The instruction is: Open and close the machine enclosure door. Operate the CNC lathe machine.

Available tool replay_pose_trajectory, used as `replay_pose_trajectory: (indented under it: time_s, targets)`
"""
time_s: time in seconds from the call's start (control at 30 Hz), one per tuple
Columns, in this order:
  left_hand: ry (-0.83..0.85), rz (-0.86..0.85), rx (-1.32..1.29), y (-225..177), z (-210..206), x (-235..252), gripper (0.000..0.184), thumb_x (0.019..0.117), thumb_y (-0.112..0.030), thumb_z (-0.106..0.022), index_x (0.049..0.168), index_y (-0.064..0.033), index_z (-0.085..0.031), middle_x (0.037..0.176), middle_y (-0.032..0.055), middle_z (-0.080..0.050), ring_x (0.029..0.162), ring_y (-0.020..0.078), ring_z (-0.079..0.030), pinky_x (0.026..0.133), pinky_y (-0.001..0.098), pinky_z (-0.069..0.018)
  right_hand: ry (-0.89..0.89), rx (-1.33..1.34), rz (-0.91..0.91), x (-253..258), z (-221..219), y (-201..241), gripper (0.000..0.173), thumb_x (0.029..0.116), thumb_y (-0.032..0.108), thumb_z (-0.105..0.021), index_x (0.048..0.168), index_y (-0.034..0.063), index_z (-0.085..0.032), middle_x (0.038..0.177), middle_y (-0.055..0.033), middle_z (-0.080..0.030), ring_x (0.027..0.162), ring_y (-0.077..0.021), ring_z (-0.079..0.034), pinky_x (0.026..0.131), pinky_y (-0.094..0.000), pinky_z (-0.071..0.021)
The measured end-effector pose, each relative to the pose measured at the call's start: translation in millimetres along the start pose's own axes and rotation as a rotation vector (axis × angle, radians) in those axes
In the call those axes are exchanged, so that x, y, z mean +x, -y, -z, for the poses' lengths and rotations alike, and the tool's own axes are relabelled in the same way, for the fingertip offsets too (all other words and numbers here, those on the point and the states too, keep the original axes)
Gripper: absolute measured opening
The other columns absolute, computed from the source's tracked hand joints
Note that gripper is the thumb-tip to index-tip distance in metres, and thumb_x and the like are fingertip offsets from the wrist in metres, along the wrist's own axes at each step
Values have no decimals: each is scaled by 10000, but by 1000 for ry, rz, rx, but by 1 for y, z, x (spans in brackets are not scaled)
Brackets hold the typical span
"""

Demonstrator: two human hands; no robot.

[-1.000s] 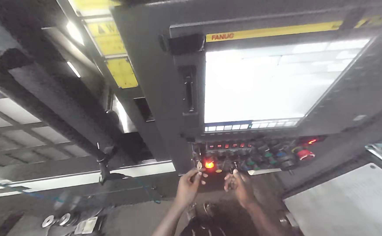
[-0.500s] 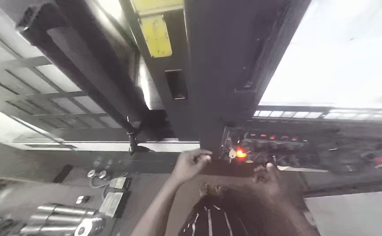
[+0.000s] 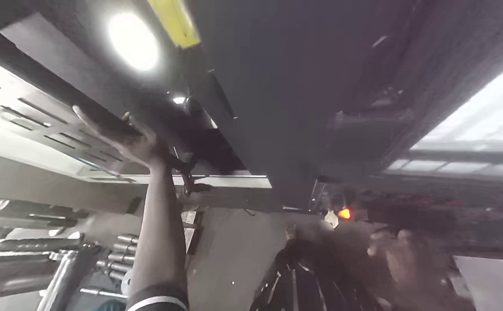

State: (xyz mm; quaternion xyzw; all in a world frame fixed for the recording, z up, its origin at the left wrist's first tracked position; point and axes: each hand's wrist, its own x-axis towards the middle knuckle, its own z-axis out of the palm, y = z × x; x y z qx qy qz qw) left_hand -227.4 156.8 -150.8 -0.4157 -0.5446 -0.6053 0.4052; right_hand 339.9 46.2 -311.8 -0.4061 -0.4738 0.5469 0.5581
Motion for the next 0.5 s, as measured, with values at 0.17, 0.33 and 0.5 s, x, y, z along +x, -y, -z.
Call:
replay_pose_trajectory:
  time_s: [0.17, 0.33, 0.5]
  targets:
    - [-22, 81, 138, 15, 10, 8, 881, 947, -323, -702, 1477, 229, -264, 1486, 367, -431, 1381, 329, -500, 1149, 332, -414, 18, 42, -18, -2, -1, -5, 483, 1004, 651, -433, 942, 254, -700, 780, 81, -747, 608, -74, -694, 543, -248, -601]
    - [323, 407, 339, 64, 41, 48, 823, 988, -512, -569, 1573, 5, -309, 1515, 170, -511, 1350, 217, -553, 1135, 371, -441, 255, -513, 216, -29, 34, -26, 406, 1093, 398, -438, 1056, 101, -713, 875, 26, -740, 750, -54, -708, 701, -255, -622]
    - [747, 669, 473, 117, 108, 17, 851, 943, -745, -469, 1573, -182, -363, 1385, 221, -608, 1278, 439, -580, 1025, 719, -426, 463, -1340, -864, -47, -37, 79, 440, 1105, 268, -463, 1427, -16, -559, 1410, -260, -587, 1337, -393, -545, 1134, -545, -375]
